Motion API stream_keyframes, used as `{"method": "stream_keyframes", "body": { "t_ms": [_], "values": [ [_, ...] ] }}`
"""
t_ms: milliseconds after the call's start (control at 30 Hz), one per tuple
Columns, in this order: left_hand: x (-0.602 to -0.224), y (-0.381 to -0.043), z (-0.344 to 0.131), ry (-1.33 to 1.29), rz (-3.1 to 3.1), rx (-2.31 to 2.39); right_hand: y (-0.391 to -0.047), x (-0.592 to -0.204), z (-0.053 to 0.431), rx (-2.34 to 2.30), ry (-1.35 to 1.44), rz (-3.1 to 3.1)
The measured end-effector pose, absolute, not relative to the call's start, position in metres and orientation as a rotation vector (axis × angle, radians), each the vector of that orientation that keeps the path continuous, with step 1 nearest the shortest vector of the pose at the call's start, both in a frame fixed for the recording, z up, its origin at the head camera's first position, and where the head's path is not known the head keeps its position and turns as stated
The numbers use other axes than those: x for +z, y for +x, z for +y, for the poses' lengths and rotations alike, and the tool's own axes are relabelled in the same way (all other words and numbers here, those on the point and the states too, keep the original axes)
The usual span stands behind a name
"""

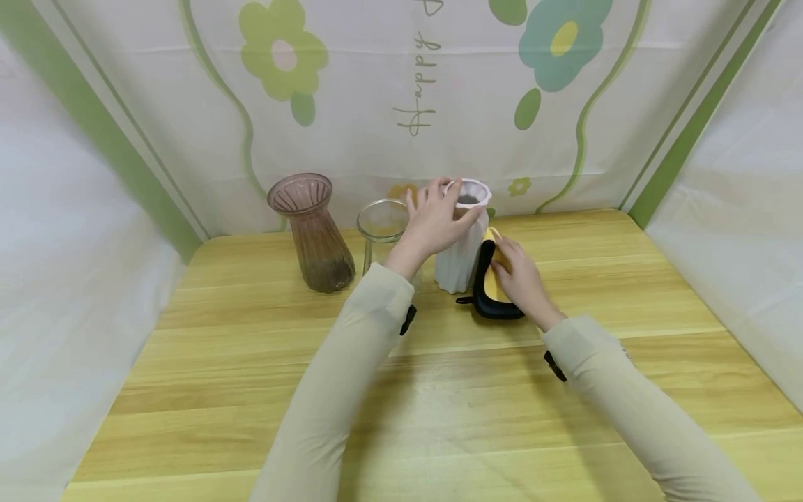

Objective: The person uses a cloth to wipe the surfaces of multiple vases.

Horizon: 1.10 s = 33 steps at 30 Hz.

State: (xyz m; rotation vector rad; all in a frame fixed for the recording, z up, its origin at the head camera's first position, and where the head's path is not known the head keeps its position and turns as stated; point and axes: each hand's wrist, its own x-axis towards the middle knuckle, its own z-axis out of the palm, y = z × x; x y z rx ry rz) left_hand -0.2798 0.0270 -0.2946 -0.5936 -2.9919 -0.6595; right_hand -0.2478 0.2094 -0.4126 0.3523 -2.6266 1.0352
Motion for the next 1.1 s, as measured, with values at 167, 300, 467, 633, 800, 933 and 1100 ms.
{"method": "stream_keyframes", "body": {
  "t_ms": [167, 300, 467, 633, 800, 933, 1100],
  "values": [
    [-0.292, -0.279, 0.025, -0.590, -2.986, -0.672, -0.250, -0.401, 0.208, 1.054, 0.363, -2.546],
    [-0.291, -0.279, 0.025, -0.589, -2.994, -0.662, -0.252, -0.390, 0.207, 1.087, 0.397, -2.452],
    [-0.292, -0.280, 0.026, -0.602, -2.993, -0.706, -0.255, -0.379, 0.204, 1.117, 0.441, -2.342],
    [-0.292, -0.279, 0.026, -0.608, -2.992, -0.723, -0.254, -0.375, 0.202, 1.119, 0.444, -2.327],
    [-0.293, -0.279, 0.025, -0.597, -2.990, -0.703, -0.253, -0.384, 0.204, 1.113, 0.434, -2.378],
    [-0.294, -0.280, 0.026, -0.588, -2.990, -0.689, -0.252, -0.396, 0.207, 1.117, 0.404, -2.453],
    [-0.295, -0.280, 0.026, -0.593, -2.986, -0.671, -0.250, -0.411, 0.210, 1.089, 0.366, -2.596]
  ]
}}
